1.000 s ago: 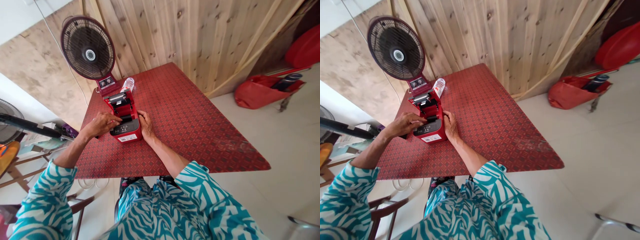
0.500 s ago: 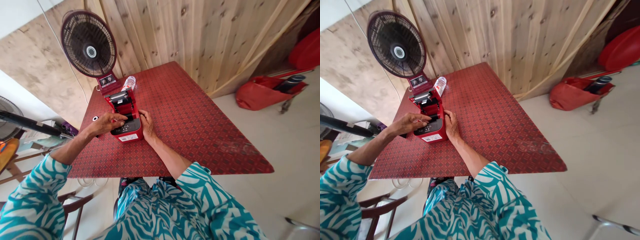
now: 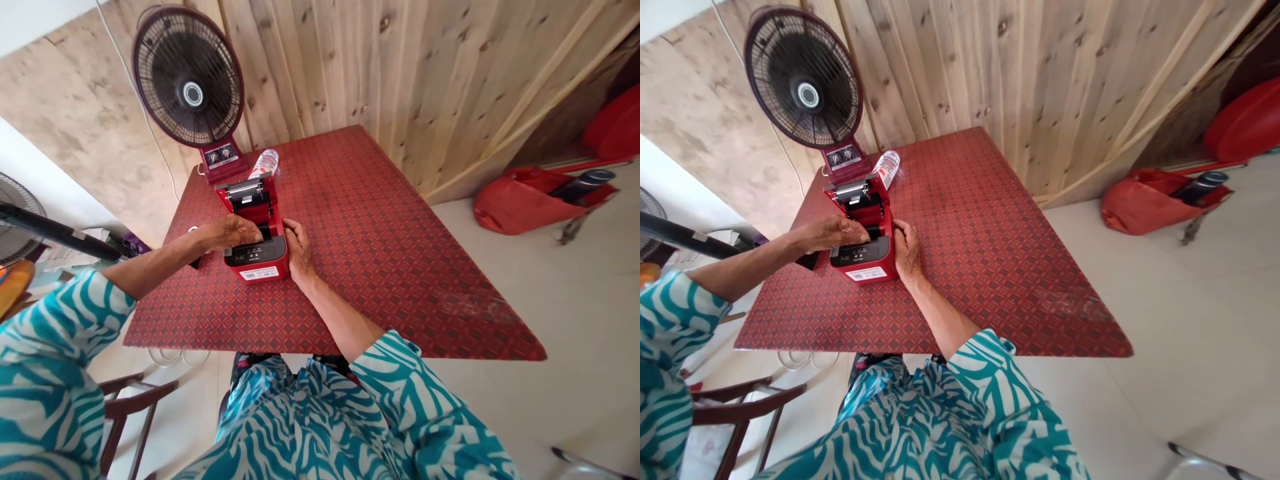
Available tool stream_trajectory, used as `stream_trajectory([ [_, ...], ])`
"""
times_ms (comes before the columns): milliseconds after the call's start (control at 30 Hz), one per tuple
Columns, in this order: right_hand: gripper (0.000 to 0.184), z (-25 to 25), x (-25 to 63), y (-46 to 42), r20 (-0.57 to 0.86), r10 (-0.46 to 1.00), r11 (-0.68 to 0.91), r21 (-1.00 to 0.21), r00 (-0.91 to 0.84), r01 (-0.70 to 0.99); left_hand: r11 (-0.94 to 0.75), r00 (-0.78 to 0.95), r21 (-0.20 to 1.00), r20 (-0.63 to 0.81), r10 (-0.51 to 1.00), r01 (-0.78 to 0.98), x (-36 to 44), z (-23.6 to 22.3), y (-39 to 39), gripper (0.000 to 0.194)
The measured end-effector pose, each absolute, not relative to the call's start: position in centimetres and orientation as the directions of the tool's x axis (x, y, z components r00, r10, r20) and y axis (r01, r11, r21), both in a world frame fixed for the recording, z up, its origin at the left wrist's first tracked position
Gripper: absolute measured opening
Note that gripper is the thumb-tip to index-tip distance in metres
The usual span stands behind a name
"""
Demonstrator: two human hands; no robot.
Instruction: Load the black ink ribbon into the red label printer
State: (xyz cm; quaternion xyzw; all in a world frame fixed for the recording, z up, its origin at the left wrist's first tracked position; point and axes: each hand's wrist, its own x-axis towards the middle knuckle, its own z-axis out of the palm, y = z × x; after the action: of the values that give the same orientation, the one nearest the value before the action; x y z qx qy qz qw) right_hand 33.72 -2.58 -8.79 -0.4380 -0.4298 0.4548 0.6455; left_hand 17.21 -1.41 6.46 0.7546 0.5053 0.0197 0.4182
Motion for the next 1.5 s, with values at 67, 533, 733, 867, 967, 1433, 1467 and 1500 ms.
stream_trajectory([
  [67, 0.03, -8.9, 33.7, -2.6, 0.151, 0.964, 0.199, -0.956, 0.219, -0.218, -0.182, 0.546, 0.656, -0.406, 0.732, 0.732, 17.1, 6.6, -1.2, 0.033],
  [533, 0.035, -9.8, 34.0, -2.7, 0.145, 0.972, 0.179, -0.967, 0.185, -0.184, -0.385, 0.467, 0.365, -0.17, 0.868, 0.848, 18.3, 6.5, -2.3, 0.023],
  [733, 0.037, -10.1, 34.0, -2.6, 0.16, 0.97, 0.188, -0.971, 0.18, -0.146, -0.54, 0.541, 0.241, 0.071, 0.838, 0.806, 17.9, 7.2, -4.2, 0.023],
  [867, 0.038, -10.4, 34.0, -2.4, 0.187, 0.966, 0.21, -0.97, 0.176, -0.121, -0.622, 0.599, 0.126, 0.176, 0.781, 0.773, 17.8, 7.2, -6.1, 0.025],
  [967, 0.039, -10.3, 34.0, -2.4, 0.193, 0.967, 0.214, -0.969, 0.168, -0.122, -0.664, 0.642, 0.038, 0.217, 0.735, 0.747, 17.9, 7.0, -7.7, 0.029],
  [1433, 0.033, -10.9, 34.0, -2.0, 0.186, 0.964, 0.231, -0.94, 0.191, -0.252, -0.689, 0.798, -0.429, 0.456, 0.394, 0.584, 17.5, 4.5, -11.3, 0.017],
  [1467, 0.032, -11.0, 34.0, -2.0, 0.182, 0.965, 0.228, -0.937, 0.189, -0.263, -0.687, 0.798, -0.433, 0.461, 0.387, 0.583, 17.5, 4.3, -11.4, 0.017],
  [1500, 0.032, -11.0, 34.1, -2.0, 0.177, 0.967, 0.223, -0.937, 0.184, -0.27, -0.686, 0.797, -0.434, 0.468, 0.382, 0.584, 17.5, 4.2, -11.5, 0.016],
])
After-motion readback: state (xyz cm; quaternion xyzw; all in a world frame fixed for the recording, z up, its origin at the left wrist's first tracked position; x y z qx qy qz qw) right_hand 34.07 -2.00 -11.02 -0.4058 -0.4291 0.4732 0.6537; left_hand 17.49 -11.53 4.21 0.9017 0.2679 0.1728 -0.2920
